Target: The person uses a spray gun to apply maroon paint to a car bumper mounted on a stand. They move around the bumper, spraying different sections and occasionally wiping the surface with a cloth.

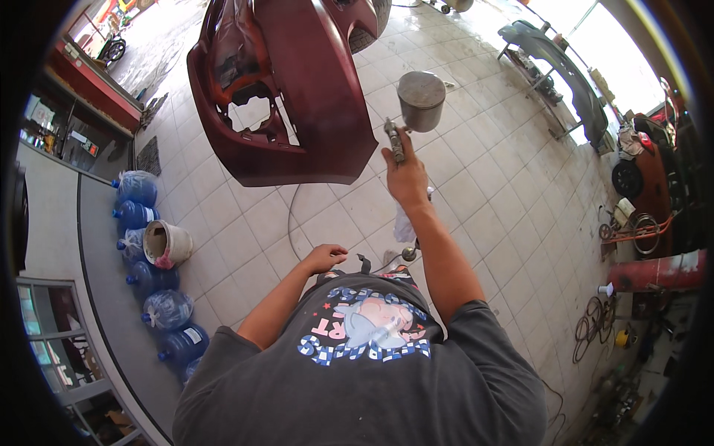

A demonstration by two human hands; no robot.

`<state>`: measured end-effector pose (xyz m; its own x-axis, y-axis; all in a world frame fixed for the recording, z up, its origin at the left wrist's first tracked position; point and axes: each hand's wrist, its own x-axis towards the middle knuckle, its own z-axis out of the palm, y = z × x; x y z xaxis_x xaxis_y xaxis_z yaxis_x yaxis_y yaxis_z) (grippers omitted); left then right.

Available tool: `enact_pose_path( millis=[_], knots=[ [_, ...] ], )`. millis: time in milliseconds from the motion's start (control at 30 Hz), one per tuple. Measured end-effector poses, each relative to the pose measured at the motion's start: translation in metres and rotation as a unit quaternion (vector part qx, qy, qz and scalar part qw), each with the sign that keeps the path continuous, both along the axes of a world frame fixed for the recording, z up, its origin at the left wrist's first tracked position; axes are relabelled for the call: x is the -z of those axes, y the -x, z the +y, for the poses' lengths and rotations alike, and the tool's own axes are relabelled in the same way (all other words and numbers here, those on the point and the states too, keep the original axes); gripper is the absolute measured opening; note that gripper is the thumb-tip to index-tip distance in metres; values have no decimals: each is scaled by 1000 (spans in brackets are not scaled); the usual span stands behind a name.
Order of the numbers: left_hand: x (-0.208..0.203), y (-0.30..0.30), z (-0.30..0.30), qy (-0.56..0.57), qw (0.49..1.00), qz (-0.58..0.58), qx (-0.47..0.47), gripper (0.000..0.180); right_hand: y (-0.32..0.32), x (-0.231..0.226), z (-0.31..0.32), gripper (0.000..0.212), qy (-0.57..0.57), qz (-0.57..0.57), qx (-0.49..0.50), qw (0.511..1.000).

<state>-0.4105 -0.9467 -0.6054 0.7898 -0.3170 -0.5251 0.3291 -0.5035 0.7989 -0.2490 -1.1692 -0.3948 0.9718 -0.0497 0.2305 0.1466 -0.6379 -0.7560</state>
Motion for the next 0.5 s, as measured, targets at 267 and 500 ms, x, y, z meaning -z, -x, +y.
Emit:
enact_pose_path(
  millis=[267,500],
  knots=[
    [-35,-35,-64,138,977,-26,164,52,36,-16,60,43,-170,133,-126,968],
    [-57,-33,-76,265,933,99,224,59,-5,-24,27,35,-125,75,-117,982]
  ],
)
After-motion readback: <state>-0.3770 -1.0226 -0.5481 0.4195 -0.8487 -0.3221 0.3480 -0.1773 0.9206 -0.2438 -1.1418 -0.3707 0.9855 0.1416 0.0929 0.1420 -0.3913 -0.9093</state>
